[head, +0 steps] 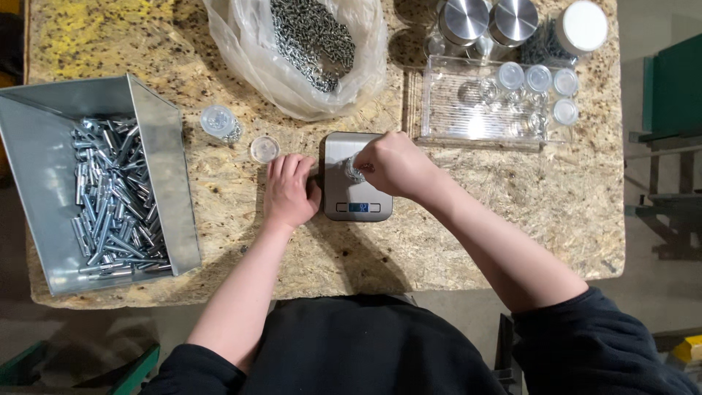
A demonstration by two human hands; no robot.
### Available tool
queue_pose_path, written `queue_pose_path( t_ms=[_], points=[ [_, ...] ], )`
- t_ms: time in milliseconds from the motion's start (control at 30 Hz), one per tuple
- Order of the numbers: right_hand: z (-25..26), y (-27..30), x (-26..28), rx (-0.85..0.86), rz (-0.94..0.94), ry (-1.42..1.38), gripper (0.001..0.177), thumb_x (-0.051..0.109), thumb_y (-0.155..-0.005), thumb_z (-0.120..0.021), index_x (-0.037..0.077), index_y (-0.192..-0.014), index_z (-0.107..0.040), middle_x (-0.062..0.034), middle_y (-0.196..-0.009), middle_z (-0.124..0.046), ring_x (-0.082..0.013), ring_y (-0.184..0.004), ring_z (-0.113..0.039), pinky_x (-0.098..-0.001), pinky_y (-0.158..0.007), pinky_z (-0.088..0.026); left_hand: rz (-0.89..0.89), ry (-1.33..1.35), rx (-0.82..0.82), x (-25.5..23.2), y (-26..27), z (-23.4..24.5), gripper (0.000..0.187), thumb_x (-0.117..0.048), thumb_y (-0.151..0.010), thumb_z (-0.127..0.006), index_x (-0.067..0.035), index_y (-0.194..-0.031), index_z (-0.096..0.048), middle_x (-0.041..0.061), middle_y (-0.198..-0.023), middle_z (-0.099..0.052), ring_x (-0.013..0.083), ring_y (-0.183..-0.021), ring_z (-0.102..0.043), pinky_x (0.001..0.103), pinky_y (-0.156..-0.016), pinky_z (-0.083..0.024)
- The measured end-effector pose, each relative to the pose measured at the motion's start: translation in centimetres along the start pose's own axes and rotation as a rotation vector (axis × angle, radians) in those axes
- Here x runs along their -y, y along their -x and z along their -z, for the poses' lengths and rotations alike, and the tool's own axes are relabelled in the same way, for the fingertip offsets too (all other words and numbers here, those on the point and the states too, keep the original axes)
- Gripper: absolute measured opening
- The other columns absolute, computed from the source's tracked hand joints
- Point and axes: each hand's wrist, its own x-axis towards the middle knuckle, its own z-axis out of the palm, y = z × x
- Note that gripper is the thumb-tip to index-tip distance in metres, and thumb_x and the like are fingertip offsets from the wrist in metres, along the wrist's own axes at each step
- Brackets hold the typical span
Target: The person places a small plastic container on a digital scale and adds metal fasteners from a plastic bag until reaching a target weight. The person then closes the container and sets it aside. The process is repeated with a second container.
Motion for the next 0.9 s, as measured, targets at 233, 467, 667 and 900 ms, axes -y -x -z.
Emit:
queue_pose_path(
  t_ms=[233, 467, 667, 900],
  points=[
    [-0.2, 0.5, -0.7, 0.039, 0.095, 0.064, 0.005, 0.015, -0.080, -0.076, 0.019, -0.083, -0.078, -0.0013, -0.079, -0.076, -0.0294, -0.078, -0.075, -0.0437, -0.072, -0.061, 0.007, 0.002, -0.002, 0.1, 0.2, 0.1, 0.048, -0.020, -0.063, -0.070, -0.015, -0.110, -0.063, 0.006, -0.101, -0.055, 0.0291, -0.100, -0.057, 0.043, -0.091, -0.045],
    [0.9, 0.5, -0.1, 0.035, 0.102, -0.035, 0.006, 0.015, -0.081, -0.078, 0.018, -0.086, -0.078, -0.0009, -0.090, -0.079, -0.0294, -0.090, -0.076, -0.0464, -0.079, -0.061, 0.005, -0.022, -0.008, -0.2, 0.1, 0.2, 0.047, -0.020, -0.064, -0.071, -0.016, -0.110, -0.063, 0.006, -0.101, -0.056, 0.0285, -0.100, -0.057, 0.043, -0.091, -0.046],
    [2.5, 0.1, 0.8, 0.031, 0.056, -0.118, 0.009, 0.015, -0.079, -0.081, 0.020, -0.086, -0.080, -0.0013, -0.084, -0.078, -0.0307, -0.082, -0.076, -0.0419, -0.075, -0.061, 0.000, -0.031, 0.004, 0.2, 0.2, -0.4, 0.048, -0.021, -0.065, -0.070, -0.015, -0.112, -0.063, 0.005, -0.101, -0.055, 0.0278, -0.100, -0.056, 0.043, -0.091, -0.046],
    [5.2, -4.6, -1.3, -0.109, -0.026, -0.217, 0.015, 0.025, -0.085, -0.083, 0.017, -0.097, -0.081, -0.0070, -0.086, -0.078, -0.0332, -0.086, -0.075, -0.0450, -0.073, -0.060, -0.014, -0.030, -0.031, -0.7, -0.6, 1.1, 0.050, -0.021, -0.064, -0.068, -0.011, -0.113, -0.065, 0.009, -0.100, -0.056, 0.0325, -0.101, -0.058, 0.046, -0.091, -0.047]
  ],
)
